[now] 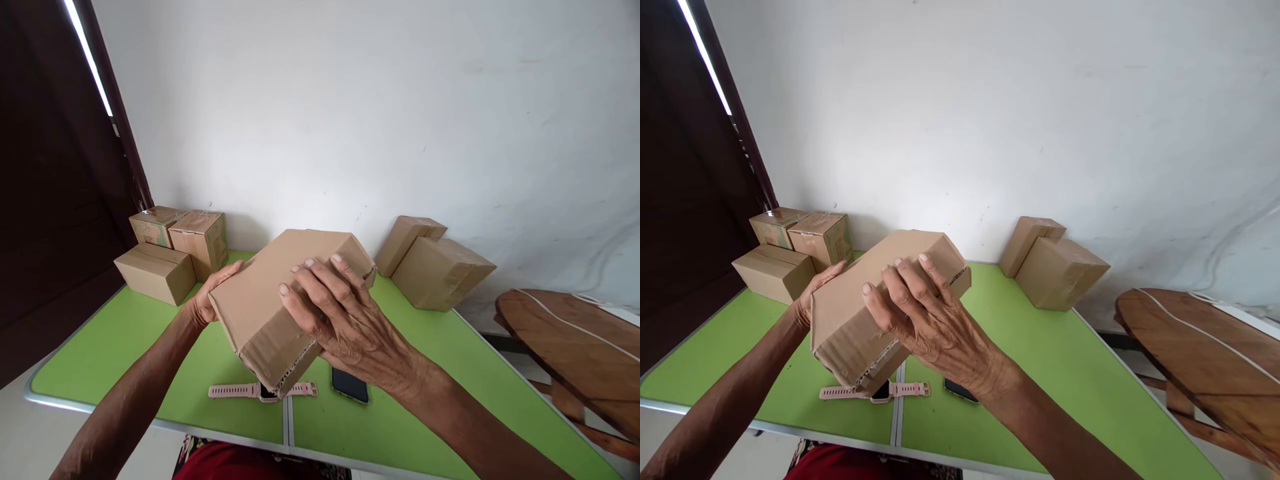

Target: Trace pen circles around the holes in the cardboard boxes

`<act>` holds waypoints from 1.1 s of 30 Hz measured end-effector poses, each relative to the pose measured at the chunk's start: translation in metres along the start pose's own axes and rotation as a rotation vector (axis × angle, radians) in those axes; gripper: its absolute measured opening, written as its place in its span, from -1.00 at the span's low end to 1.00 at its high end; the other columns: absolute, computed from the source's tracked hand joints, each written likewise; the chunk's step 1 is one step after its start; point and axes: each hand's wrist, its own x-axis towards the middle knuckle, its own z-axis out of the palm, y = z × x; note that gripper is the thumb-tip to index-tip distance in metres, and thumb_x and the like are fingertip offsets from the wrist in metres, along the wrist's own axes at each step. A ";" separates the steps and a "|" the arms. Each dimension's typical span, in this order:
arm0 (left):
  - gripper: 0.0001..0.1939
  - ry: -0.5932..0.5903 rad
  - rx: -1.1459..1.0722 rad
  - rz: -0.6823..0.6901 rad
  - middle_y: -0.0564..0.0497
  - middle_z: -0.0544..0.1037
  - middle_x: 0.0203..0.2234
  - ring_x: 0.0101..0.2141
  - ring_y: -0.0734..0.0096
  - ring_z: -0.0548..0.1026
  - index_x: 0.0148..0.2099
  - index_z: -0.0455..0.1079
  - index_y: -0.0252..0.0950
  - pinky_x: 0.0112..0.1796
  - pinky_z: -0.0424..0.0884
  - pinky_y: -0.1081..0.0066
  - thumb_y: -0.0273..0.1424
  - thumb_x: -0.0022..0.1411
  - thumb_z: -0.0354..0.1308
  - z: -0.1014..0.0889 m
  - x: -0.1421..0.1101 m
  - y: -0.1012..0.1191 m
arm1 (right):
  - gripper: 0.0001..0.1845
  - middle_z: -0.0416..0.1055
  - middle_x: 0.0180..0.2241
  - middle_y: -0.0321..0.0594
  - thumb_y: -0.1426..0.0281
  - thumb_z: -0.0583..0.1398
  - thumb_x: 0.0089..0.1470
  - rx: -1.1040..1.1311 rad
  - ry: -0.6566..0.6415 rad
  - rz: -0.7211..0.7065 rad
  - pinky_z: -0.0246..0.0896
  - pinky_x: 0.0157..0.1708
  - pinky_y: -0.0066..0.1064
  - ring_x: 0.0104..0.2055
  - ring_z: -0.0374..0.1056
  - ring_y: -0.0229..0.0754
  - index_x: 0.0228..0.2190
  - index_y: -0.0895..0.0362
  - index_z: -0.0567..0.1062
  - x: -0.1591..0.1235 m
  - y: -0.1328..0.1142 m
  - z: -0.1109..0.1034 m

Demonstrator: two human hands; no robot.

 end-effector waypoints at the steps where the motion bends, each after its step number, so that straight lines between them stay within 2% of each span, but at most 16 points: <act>1: -0.26 -0.010 -0.003 -0.030 -0.27 0.80 -0.26 -0.21 -0.20 0.79 0.14 0.67 -0.40 -0.09 0.71 0.04 0.08 0.13 0.55 0.001 0.002 0.002 | 0.12 0.36 0.45 -0.11 0.51 0.22 0.38 0.016 0.027 0.018 -0.14 0.59 0.48 0.53 0.20 0.34 0.60 -0.30 -0.32 0.000 0.002 0.004; 4: -0.11 -0.019 -0.047 -0.014 -0.25 0.81 -0.17 0.00 -0.30 0.75 0.14 0.67 -0.35 0.06 0.66 -0.01 0.30 0.07 0.45 0.005 0.006 0.008 | 0.27 0.32 0.43 0.06 0.23 0.42 0.27 0.022 0.143 0.118 -0.13 0.52 0.59 0.42 0.26 0.52 0.60 -0.22 -0.32 -0.001 0.011 0.015; 7: -0.05 0.003 -0.050 0.098 -0.21 0.79 -0.02 0.13 -0.35 0.68 0.18 0.67 -0.26 0.14 0.62 -0.04 0.36 -0.01 0.46 0.013 0.005 0.009 | 0.44 0.28 0.38 0.21 0.04 0.56 0.01 0.034 0.191 0.273 0.12 0.39 0.59 0.36 0.27 0.59 0.58 -0.08 -0.17 0.000 0.020 0.016; 9: -0.04 0.023 -0.011 0.184 -0.19 0.76 0.07 0.20 -0.35 0.64 0.23 0.65 -0.22 0.18 0.59 -0.02 0.37 0.01 0.44 0.021 0.002 0.008 | 0.38 0.31 0.33 0.21 0.05 0.59 -0.09 0.144 0.163 0.402 0.30 0.28 0.51 0.34 0.28 0.56 0.53 -0.03 0.02 0.002 0.021 0.013; 11: -0.09 0.039 0.049 0.295 -0.18 0.72 0.15 0.26 -0.31 0.59 0.29 0.62 -0.22 0.25 0.54 -0.01 0.34 0.14 0.39 0.030 -0.003 0.008 | 0.28 0.35 0.31 0.19 0.03 0.59 -0.13 0.369 0.117 0.532 0.45 0.18 0.39 0.32 0.31 0.51 0.46 0.00 0.17 0.005 0.021 0.010; 13: -0.12 0.050 0.109 0.393 -0.19 0.68 0.21 0.31 -0.29 0.54 0.32 0.61 -0.24 0.31 0.47 -0.01 0.31 0.23 0.35 0.039 -0.008 0.010 | 0.18 0.39 0.32 0.14 -0.03 0.57 -0.10 0.694 0.084 0.628 0.52 0.12 0.26 0.30 0.37 0.43 0.42 -0.01 0.27 0.007 0.022 0.009; 15: -0.10 0.071 0.139 0.457 -0.20 0.66 0.24 0.34 -0.30 0.50 0.31 0.61 -0.26 0.34 0.43 -0.02 0.32 0.21 0.36 0.047 -0.013 0.010 | 0.05 0.48 0.30 0.07 -0.05 0.54 -0.04 1.011 0.082 0.662 0.56 0.07 0.15 0.26 0.45 0.38 0.37 -0.01 0.37 0.007 0.025 0.013; 18: -0.03 0.090 0.119 0.498 -0.19 0.66 0.24 0.37 -0.32 0.46 0.30 0.62 -0.24 0.33 0.46 -0.01 0.36 0.11 0.40 0.056 -0.017 0.009 | -0.10 0.61 0.21 -0.02 -0.04 0.52 0.01 1.264 0.125 0.685 0.59 0.01 0.07 0.18 0.55 0.33 0.30 -0.01 0.50 0.005 0.033 0.023; 21: 0.04 0.049 0.094 0.502 -0.17 0.66 0.23 0.37 -0.31 0.45 0.37 0.56 -0.20 0.31 0.48 0.00 0.36 0.04 0.45 0.057 -0.017 0.005 | -0.19 0.69 0.10 -0.04 -0.11 0.50 0.04 1.395 0.161 0.764 0.61 -0.03 0.03 0.09 0.63 0.29 0.21 0.02 0.60 0.007 0.036 0.033; 24: 0.08 0.008 0.107 0.503 -0.15 0.67 0.23 0.34 -0.28 0.49 0.44 0.48 -0.15 0.30 0.50 -0.01 0.36 0.05 0.44 0.052 -0.013 0.001 | -0.26 0.74 0.00 -0.02 -0.22 0.45 0.07 1.518 0.162 0.862 0.63 -0.01 -0.02 0.04 0.67 0.24 0.03 0.09 0.70 0.015 0.031 0.038; 26: 0.10 -0.017 0.108 0.496 -0.13 0.66 0.23 0.32 -0.27 0.52 0.48 0.43 -0.12 0.29 0.52 -0.03 0.39 0.07 0.40 0.047 -0.011 -0.002 | -0.26 0.75 -0.05 -0.02 -0.27 0.44 0.05 1.584 0.139 0.913 0.64 0.02 -0.06 0.05 0.68 0.21 -0.05 0.09 0.73 0.022 0.026 0.041; 29: 0.11 -0.052 0.114 0.501 -0.13 0.68 0.20 0.27 -0.31 0.56 0.50 0.38 -0.10 0.23 0.57 -0.10 0.39 0.07 0.38 0.042 -0.014 -0.008 | -0.21 0.76 -0.09 -0.04 -0.34 0.41 0.03 1.640 0.095 0.930 0.65 0.04 -0.08 0.06 0.68 0.18 -0.07 0.06 0.74 0.026 0.026 0.049; 31: 0.13 -0.026 0.158 0.533 -0.17 0.69 0.15 0.22 -0.37 0.59 0.50 0.38 -0.11 0.18 0.60 -0.15 0.36 0.04 0.42 0.041 -0.020 -0.015 | -0.16 0.76 -0.08 -0.05 -0.41 0.34 0.05 1.624 0.061 0.909 0.65 0.03 -0.07 0.07 0.68 0.19 -0.05 0.05 0.74 0.023 0.031 0.056; 33: 0.15 0.059 0.257 0.602 -0.21 0.68 0.14 0.19 -0.40 0.61 0.49 0.37 -0.13 0.16 0.61 -0.18 0.30 -0.02 0.48 0.041 -0.029 -0.025 | -0.10 0.76 -0.06 -0.05 -0.45 0.21 0.13 1.518 0.045 0.874 0.65 0.03 -0.06 0.09 0.67 0.18 -0.01 0.05 0.74 0.019 0.037 0.064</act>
